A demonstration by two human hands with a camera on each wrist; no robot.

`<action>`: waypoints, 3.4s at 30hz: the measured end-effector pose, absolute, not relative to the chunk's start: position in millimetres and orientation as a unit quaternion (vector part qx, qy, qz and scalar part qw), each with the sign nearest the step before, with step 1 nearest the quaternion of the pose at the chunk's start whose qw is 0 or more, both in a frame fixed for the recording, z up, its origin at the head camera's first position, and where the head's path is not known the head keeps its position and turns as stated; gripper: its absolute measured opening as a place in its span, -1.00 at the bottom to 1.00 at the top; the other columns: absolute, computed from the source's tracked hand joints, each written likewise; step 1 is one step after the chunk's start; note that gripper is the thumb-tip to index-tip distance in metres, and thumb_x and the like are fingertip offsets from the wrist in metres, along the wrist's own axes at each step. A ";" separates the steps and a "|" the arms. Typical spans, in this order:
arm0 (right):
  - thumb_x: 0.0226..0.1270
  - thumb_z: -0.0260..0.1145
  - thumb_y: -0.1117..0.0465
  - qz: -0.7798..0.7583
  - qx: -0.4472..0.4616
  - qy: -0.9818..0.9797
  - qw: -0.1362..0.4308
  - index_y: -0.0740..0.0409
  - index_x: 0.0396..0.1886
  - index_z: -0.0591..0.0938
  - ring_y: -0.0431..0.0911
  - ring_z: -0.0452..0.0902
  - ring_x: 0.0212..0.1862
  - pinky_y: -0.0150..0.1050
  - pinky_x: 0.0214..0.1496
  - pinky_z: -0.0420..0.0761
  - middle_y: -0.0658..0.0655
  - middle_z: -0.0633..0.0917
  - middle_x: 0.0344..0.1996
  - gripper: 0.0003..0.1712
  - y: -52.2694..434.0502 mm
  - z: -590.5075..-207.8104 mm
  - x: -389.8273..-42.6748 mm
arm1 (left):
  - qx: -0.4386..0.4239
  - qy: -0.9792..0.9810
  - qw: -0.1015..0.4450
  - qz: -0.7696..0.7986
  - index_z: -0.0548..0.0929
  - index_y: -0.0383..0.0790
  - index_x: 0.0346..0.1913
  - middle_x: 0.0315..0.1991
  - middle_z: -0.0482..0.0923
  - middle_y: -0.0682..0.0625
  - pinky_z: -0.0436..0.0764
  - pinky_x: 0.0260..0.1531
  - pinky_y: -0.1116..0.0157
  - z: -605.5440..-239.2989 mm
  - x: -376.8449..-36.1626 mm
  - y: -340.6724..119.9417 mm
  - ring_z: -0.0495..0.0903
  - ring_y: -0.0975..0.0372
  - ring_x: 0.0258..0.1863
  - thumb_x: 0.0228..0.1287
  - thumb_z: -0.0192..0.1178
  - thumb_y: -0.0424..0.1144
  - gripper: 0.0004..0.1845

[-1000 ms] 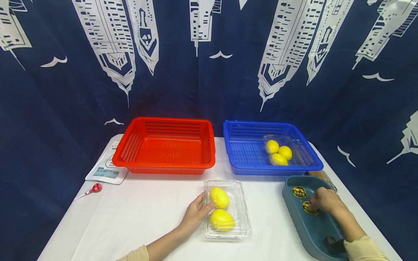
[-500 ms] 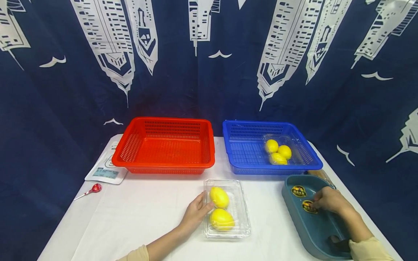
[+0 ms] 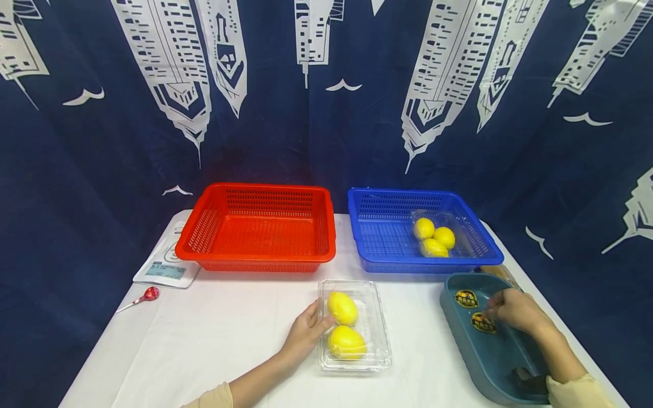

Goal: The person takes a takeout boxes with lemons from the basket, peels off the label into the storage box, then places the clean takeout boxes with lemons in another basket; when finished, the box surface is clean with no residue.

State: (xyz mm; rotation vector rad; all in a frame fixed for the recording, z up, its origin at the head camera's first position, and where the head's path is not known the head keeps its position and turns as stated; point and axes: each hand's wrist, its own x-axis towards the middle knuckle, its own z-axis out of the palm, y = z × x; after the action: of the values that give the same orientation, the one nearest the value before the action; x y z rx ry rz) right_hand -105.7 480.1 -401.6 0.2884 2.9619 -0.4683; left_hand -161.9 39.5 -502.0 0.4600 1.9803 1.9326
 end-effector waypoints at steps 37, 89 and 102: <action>0.11 0.47 -0.06 -0.346 0.063 0.935 0.049 0.26 0.17 0.57 -0.19 0.57 -0.23 -0.32 -0.29 0.56 0.02 0.70 -0.28 -0.29 314.1 -385.2 -90.7 | 0.154 0.686 0.178 0.688 0.02 -0.48 0.48 0.52 -0.05 -0.33 0.11 0.45 0.00 -503.8 -163.0 40.9 -0.01 -0.16 0.50 0.38 0.16 -0.07 -0.16; 0.48 0.07 0.02 -0.638 -0.018 0.738 0.219 0.58 0.16 0.43 -0.13 0.66 -0.17 -0.33 -0.06 0.68 0.10 0.71 -0.20 -0.37 298.9 -468.6 -122.9 | 0.119 0.651 0.210 0.720 0.01 -0.49 0.48 0.52 -0.02 -0.34 0.09 0.47 -0.04 -500.8 -153.6 41.8 0.01 -0.19 0.50 0.30 0.16 -0.13 -0.14; 0.49 0.07 0.02 -0.628 -0.019 0.749 0.208 0.57 0.12 0.45 -0.15 0.64 -0.20 -0.33 -0.09 0.67 0.10 0.72 -0.23 -0.38 305.2 -467.3 -123.1 | 0.158 0.700 0.134 0.684 0.07 -0.52 0.46 0.43 0.17 -0.43 0.32 0.36 0.01 -488.0 -173.6 39.5 0.23 -0.23 0.41 0.24 0.31 -0.19 -0.11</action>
State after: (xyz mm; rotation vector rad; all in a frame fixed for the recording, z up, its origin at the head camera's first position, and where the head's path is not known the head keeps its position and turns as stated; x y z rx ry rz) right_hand -123.1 305.2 -467.3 -0.0535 2.0849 -1.7489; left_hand -173.6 39.5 -488.0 0.4573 2.0293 1.9827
